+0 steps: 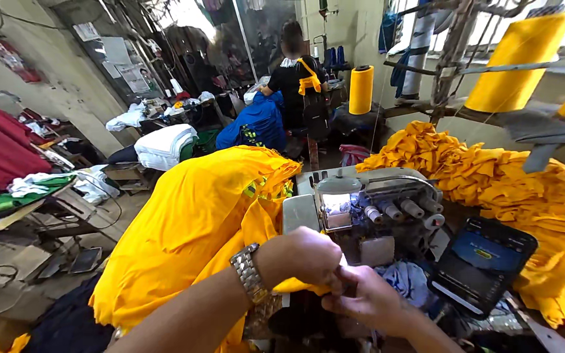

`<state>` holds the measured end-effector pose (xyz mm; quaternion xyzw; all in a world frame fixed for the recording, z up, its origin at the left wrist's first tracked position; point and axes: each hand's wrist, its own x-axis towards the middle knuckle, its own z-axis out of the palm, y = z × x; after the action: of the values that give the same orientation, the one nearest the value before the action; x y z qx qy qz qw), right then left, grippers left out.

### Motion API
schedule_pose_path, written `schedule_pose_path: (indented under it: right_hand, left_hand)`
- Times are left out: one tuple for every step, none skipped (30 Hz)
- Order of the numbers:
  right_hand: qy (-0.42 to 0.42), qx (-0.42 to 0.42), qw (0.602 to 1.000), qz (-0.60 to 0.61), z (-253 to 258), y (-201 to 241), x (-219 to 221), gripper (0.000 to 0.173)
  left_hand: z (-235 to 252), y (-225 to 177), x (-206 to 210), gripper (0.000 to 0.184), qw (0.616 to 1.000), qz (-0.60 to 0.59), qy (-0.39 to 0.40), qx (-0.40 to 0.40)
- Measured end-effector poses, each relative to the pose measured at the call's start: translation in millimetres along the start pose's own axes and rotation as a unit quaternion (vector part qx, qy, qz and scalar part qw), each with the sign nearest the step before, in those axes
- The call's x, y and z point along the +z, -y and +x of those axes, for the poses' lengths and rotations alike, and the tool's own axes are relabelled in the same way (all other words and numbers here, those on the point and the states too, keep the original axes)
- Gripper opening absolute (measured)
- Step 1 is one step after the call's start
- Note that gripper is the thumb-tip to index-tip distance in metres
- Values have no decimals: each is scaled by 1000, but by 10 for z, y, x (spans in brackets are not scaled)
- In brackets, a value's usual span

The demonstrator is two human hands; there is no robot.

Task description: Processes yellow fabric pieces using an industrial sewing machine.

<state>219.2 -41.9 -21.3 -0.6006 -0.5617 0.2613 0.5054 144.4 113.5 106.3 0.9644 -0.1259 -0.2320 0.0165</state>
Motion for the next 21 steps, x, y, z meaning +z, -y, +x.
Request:
schedule_pose_path:
  right_hand:
    - [-6,8,1000,17,40,14,-51,31]
    - [-24,18,999,35,86,29,-95,29]
    - [-48,25,997,51,129,39,-129,28]
    - [-70,29,995,61,164,40,-151,27]
    - [-89,29,993,70,192,38,-167,26]
    - [-103,26,991,80,211,31,-179,26]
    - [-112,19,990,89,223,21,-184,28]
    - [-118,11,988,94,229,7,-183,29]
    - [-123,-3,988,94,232,-8,-180,28]
    - [-126,-21,988,89,233,-27,-179,28]
    - [-129,-38,988,80,237,-45,-183,26]
    - [-131,-51,987,71,241,-59,-190,25]
    - [-132,-58,988,59,242,-69,-198,24]
    - [-131,-62,988,45,242,-75,-208,24]
    - [-130,-67,989,27,240,-85,-216,22]
    - [-130,-78,988,5,239,-102,-220,20]
    - [-131,-94,987,-24,242,-122,-221,19]
    - [-133,-117,982,-60,250,-141,-221,17]
    - [-132,-134,977,-97,262,-148,-230,16]
    - [-124,-136,975,-126,276,-136,-244,14]
    - [-107,-127,976,-139,291,-103,-262,14]
  left_hand:
    - [-21,6,-40,37,999,43,-20,-13]
    - [-42,31,-75,37,996,73,-43,-20]
    - [-60,52,-119,34,994,91,-49,-28]
    - [-81,68,-160,30,994,97,-44,-32]
    - [-105,79,-194,25,994,97,-35,-32]
    - [-131,88,-214,21,995,94,-28,-30]
    - [-155,92,-225,18,995,90,-21,-29]
    - [-179,93,-225,18,996,84,-19,-26]
    - [-198,88,-217,19,996,79,-20,-24]
    - [-214,81,-204,23,996,77,-28,-21]
    - [-222,68,-197,28,996,79,-34,-23]
    - [-226,52,-196,30,995,85,-36,-27]
    - [-228,29,-202,27,994,95,-30,-35]
    - [-228,7,-208,24,993,104,-24,-42]
    - [-225,-8,-213,20,992,112,-18,-47]
    - [-224,-19,-218,18,992,115,-13,-47]
    - [-224,-26,-218,16,992,115,-13,-44]
    - [-225,-32,-218,15,992,116,-16,-39]
    - [-224,-50,-227,14,992,119,-14,-37]
    - [-223,-75,-248,14,992,120,-8,-38]
    - [-221,-95,-265,14,992,121,-6,-35]
